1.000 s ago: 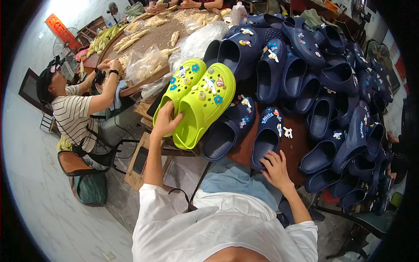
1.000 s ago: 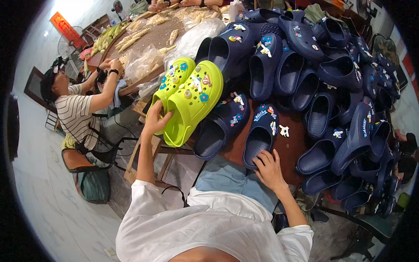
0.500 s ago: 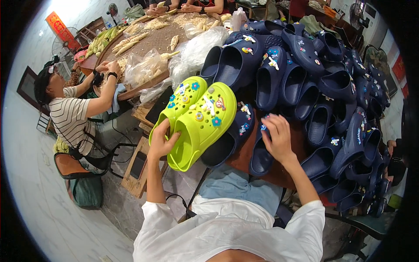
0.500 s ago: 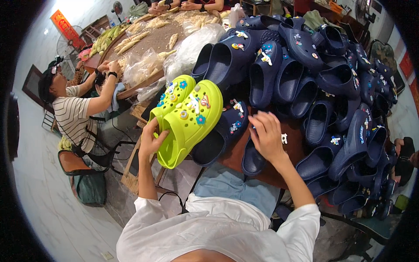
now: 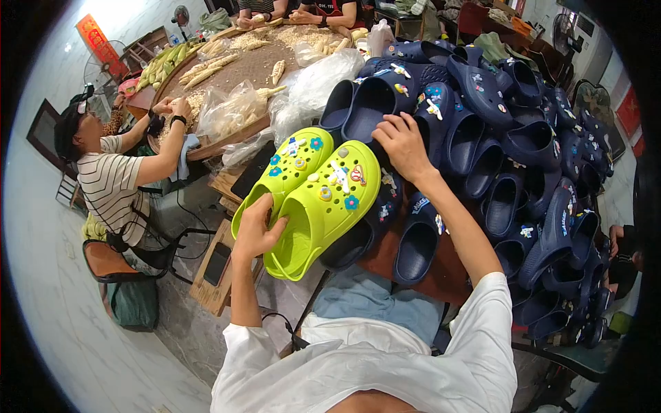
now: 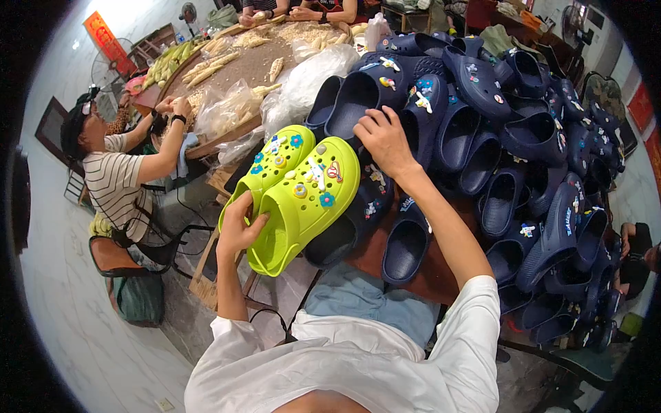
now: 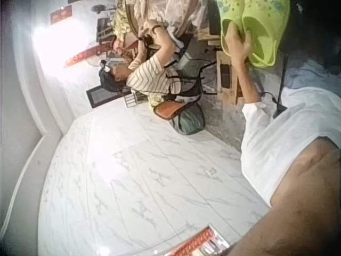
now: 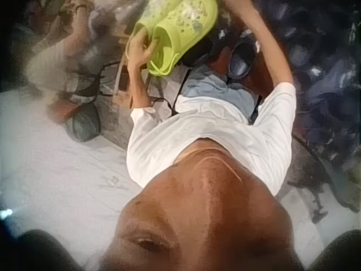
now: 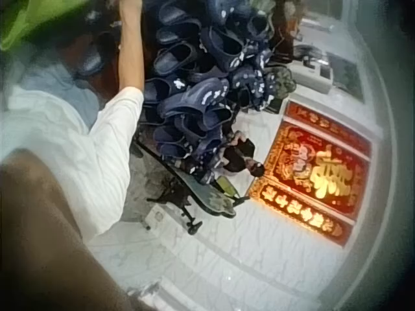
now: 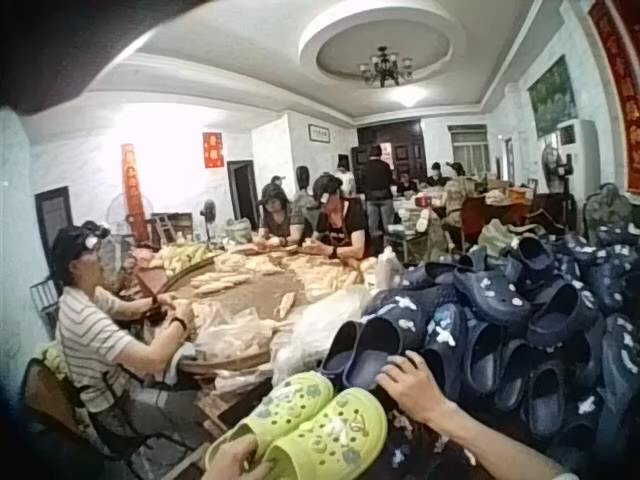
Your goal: Attaching decorative charms into the holes of clogs.
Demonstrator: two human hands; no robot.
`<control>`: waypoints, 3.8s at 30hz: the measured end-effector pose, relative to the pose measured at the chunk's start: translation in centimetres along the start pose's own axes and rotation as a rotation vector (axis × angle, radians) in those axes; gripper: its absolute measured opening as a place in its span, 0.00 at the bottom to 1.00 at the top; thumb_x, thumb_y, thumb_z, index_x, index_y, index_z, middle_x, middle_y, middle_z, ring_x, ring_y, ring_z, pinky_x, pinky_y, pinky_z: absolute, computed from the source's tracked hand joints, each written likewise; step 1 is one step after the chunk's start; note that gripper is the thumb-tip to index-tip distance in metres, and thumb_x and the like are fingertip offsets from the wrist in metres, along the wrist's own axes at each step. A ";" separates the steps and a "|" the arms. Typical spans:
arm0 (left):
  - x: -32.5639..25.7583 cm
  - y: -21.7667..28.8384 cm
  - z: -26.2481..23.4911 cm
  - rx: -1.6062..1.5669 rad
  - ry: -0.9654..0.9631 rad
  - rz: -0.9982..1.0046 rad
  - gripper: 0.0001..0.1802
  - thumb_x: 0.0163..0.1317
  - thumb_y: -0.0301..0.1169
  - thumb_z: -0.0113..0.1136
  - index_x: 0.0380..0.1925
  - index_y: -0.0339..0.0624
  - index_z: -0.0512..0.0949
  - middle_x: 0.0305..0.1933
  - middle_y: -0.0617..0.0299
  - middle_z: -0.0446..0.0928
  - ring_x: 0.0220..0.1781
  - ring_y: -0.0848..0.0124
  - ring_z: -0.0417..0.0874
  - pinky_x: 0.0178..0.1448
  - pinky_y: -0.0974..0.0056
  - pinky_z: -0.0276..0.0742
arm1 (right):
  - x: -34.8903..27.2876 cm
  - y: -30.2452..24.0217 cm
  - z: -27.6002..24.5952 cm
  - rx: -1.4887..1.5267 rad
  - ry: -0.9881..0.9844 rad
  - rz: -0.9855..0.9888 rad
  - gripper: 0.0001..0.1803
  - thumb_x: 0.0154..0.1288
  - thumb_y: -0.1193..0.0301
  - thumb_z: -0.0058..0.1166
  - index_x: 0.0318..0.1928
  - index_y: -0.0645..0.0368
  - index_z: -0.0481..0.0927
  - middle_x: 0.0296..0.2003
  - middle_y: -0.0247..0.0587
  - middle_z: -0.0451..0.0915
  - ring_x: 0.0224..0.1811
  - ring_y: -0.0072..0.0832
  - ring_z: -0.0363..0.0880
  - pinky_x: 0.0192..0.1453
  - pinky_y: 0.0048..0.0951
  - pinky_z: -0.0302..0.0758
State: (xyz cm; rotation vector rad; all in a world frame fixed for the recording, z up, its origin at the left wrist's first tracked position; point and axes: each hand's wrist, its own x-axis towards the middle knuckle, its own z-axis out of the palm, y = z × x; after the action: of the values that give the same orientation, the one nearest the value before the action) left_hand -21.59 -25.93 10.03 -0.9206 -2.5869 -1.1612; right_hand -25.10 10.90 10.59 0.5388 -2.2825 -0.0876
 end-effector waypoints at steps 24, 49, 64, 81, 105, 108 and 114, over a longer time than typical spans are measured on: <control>7.4 7.0 5.1 0.219 -0.096 0.125 0.17 0.52 0.29 0.64 0.36 0.36 0.67 0.35 0.44 0.74 0.41 0.42 0.76 0.42 0.48 0.70 | -9.5 1.5 -13.5 0.577 0.555 0.515 0.11 0.65 0.83 0.59 0.46 0.65 0.73 0.39 0.44 0.81 0.39 0.27 0.84 0.45 0.25 0.79; 8.1 6.4 6.3 0.127 -0.191 -0.078 0.19 0.58 0.39 0.67 0.46 0.39 0.81 0.39 0.55 0.86 0.33 0.63 0.87 0.40 0.61 0.80 | -23.2 -6.5 -21.6 0.300 0.274 0.660 0.13 0.60 0.83 0.61 0.43 0.62 0.74 0.38 0.48 0.82 0.36 0.42 0.83 0.42 0.33 0.77; -4.3 13.3 20.8 -0.292 -0.242 0.363 0.28 0.52 0.26 0.68 0.56 0.36 0.75 0.49 0.50 0.76 0.46 0.58 0.78 0.46 0.60 0.76 | -25.5 -12.1 -22.8 0.378 -0.046 0.282 0.11 0.51 0.77 0.61 0.36 0.60 0.78 0.40 0.44 0.81 0.43 0.42 0.84 0.39 0.35 0.81; -5.2 10.4 21.8 0.016 -0.337 0.422 0.11 0.51 0.36 0.71 0.31 0.43 0.85 0.26 0.62 0.77 0.34 0.62 0.75 0.44 0.57 0.66 | -33.8 -17.7 -18.7 0.495 -0.389 0.408 0.10 0.55 0.72 0.56 0.39 0.57 0.79 0.44 0.37 0.79 0.56 0.35 0.78 0.56 0.35 0.75; -7.0 16.1 23.2 -0.369 -0.270 0.396 0.26 0.53 0.22 0.65 0.55 0.38 0.77 0.50 0.52 0.75 0.41 0.60 0.78 0.46 0.59 0.75 | -34.5 -4.8 -22.0 -0.397 0.164 1.177 0.32 0.60 0.65 0.63 0.61 0.66 0.68 0.54 0.52 0.73 0.60 0.48 0.68 0.65 0.46 0.59; -7.0 15.7 23.3 -0.357 -0.278 0.403 0.26 0.54 0.21 0.65 0.55 0.38 0.77 0.51 0.52 0.75 0.40 0.62 0.77 0.46 0.60 0.75 | -34.7 -4.5 -21.8 -0.373 0.187 1.178 0.28 0.60 0.66 0.63 0.57 0.65 0.70 0.52 0.52 0.73 0.58 0.49 0.70 0.64 0.46 0.61; -7.2 15.5 24.4 -0.353 -0.323 0.351 0.25 0.57 0.23 0.65 0.57 0.41 0.77 0.58 0.49 0.72 0.51 0.60 0.79 0.42 0.65 0.79 | -35.0 -4.0 -20.8 -0.355 0.294 1.169 0.25 0.61 0.67 0.63 0.54 0.65 0.72 0.50 0.53 0.74 0.55 0.50 0.72 0.59 0.45 0.65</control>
State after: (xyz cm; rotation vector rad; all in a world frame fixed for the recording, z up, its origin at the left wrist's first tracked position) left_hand -4.15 -3.89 0.24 -1.6837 -2.3302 -1.4864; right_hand 12.38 23.57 0.41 -0.9202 -1.9002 0.1554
